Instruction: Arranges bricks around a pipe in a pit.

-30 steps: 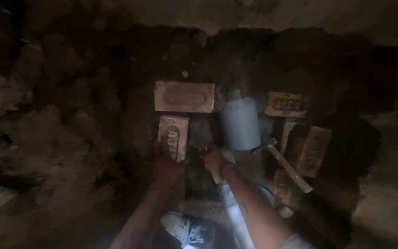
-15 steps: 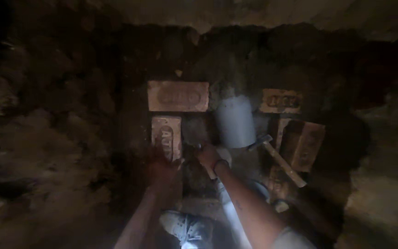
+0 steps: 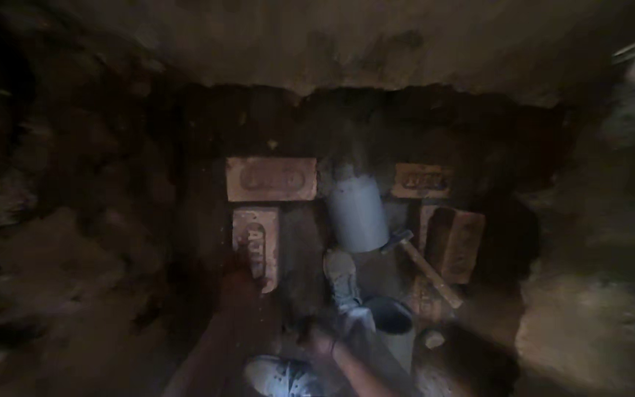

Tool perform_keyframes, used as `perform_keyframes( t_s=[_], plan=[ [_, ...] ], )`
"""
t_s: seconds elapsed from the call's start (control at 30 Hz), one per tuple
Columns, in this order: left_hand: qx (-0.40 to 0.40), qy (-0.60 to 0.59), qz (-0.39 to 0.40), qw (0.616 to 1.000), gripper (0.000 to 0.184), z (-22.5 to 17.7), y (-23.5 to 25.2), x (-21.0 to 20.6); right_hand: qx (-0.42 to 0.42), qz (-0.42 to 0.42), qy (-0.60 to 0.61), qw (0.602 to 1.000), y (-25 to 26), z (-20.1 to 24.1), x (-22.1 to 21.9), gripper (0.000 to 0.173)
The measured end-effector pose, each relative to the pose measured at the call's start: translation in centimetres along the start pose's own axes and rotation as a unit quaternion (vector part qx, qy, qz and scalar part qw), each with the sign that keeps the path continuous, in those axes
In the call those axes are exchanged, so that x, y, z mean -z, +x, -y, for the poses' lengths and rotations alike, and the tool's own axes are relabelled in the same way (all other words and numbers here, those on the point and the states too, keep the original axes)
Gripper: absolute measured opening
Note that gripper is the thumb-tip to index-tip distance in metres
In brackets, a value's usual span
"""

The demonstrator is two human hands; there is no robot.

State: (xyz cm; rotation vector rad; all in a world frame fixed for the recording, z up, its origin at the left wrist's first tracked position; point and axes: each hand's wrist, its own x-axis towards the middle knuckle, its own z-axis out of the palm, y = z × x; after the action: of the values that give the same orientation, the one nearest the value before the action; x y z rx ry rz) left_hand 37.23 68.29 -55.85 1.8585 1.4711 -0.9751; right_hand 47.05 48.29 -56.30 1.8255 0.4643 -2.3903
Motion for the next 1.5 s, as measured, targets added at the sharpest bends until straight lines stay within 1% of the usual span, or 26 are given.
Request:
perform_keyframes(
  t_s=[0.07,0.13,0.17,0.23,0.27,0.33,0.37,0.4,0.43,0.47,0.5,0.53,0.6,0.67,0.7,0.77,0.87,0.9,0.97,1.0,1.07,1.17,1.27,1.3,1.37,1.5],
  plan=[
    [0.019,0.009,0.022,1.000,0.108,-0.2,-0.2,0.4,-0.027,-0.026,0.007,0.999,-1.4,0.3,1.7,0.055],
    [0.026,0.003,0.030,0.999,0.114,-0.2,0.4,0.0,-0.015,-0.111,0.062,0.992,-3.4,0.9,3.7,0.055],
    [0.025,-0.008,0.025,0.999,0.113,0.0,0.7,-0.6,0.014,-0.167,0.100,0.981,-4.3,1.0,4.3,0.054],
    [0.028,-0.042,0.017,0.999,0.111,-0.1,0.6,-0.7,0.124,-0.280,0.197,0.931,-6.3,1.7,4.9,0.052],
    [0.031,-0.051,0.012,0.998,0.111,-0.2,0.2,-0.7,0.179,-0.296,0.227,0.910,-7.9,2.5,5.6,0.059],
    [0.043,-0.059,0.012,0.997,0.111,-0.8,-0.2,-0.1,0.245,-0.345,0.177,0.889,-10.6,4.9,7.6,0.059],
    [0.047,-0.066,0.017,0.997,0.110,-0.9,-0.1,0.0,0.273,-0.404,0.144,0.861,-11.5,6.2,8.2,0.047],
    [0.049,-0.080,0.021,0.995,0.109,-1.0,0.0,0.1,0.309,-0.473,0.128,0.815,-11.9,7.4,8.4,0.035],
    [0.051,-0.094,0.025,0.994,0.106,-1.0,0.2,0.2,0.363,-0.503,0.112,0.776,-12.0,8.4,8.5,0.035],
    [0.053,-0.106,0.030,0.993,0.101,-1.0,0.2,0.3,0.398,-0.499,0.121,0.760,-12.3,9.8,8.5,0.036],
    [0.057,-0.118,0.035,0.991,0.095,-1.1,0.1,0.6,0.408,-0.483,0.134,0.763,-12.6,11.4,8.2,0.038],
    [0.065,-0.138,0.038,0.988,0.092,-1.0,0.0,0.6,0.388,-0.474,0.115,0.782,-12.3,12.7,8.0,0.040],
    [0.063,-0.140,0.025,0.988,0.089,-0.7,-0.2,0.3,0.301,-0.459,-0.040,0.835,-9.1,13.5,7.7,0.037],
    [0.061,-0.126,0.036,0.990,0.083,-0.9,-0.1,0.4,0.213,-0.424,-0.176,0.863,-5.7,14.1,7.7,0.036],
    [0.057,-0.123,0.055,0.989,0.084,-1.2,-0.3,0.9,0.192,-0.426,-0.202,0.861,-5.5,14.7,7.6,0.035],
    [0.059,-0.136,0.074,0.986,0.080,-1.0,-0.4,1.7,0.227,-0.475,-0.173,0.833,-5.5,15.8,7.5,0.031],
    [0.036,-0.165,0.044,0.985,0.074,-0.4,-0.1,1.6,0.341,-0.558,-0.097,0.750,-5.0,15.8,7.2,0.023],
    [0.029,-0.173,0.025,0.984,0.073,-0.1,-0.1,1.1,0.346,-0.564,-0.122,0.740,-4.5,15.2,6.7,0.024],
    [0.018,-0.184,-0.004,0.983,0.082,0.0,-0.2,-0.7,0.311,-0.546,-0.226,0.745,-3.2,13.3,6.0,0.028],
    [0.019,-0.184,-0.010,0.983,0.084,0.1,0.0,-0.7,0.310,-0.543,-0.237,0.743,-2.8,13.5,6.1,0.028],
    [0.021,-0.180,-0.004,0.983,0.086,0.2,-0.1,-0.4,0.326,-0.538,-0.161,0.761,-3.3,14.3,6.7,0.029],
    [0.012,-0.177,0.010,0.984,0.091,0.1,0.3,0.2,0.379,-0.528,0.071,0.756,-5.4,14.4,8.3,0.038],
    [0.020,-0.198,0.002,0.980,0.118,-0.3,-0.1,0.1,0.343,-0.512,0.233,0.752,-8.9,12.8,7.9,0.042],
    [0.034,-0.199,-0.008,0.979,0.122,-0.7,-0.1,-0.4,0.327,-0.517,0.247,0.752,-9.8,11.9,7.2,0.042],
    [0.051,-0.188,-0.029,0.980,0.120,-1.3,-0.1,-0.9,0.293,-0.519,0.248,0.764,-10.6,9.9,5.4,0.044],
    [0.062,-0.196,-0.020,0.978,0.119,-1.5,-0.4,-0.3,0.242,-0.499,0.281,0.783,-9.0,6.2,3.1,0.044]
  ],
)
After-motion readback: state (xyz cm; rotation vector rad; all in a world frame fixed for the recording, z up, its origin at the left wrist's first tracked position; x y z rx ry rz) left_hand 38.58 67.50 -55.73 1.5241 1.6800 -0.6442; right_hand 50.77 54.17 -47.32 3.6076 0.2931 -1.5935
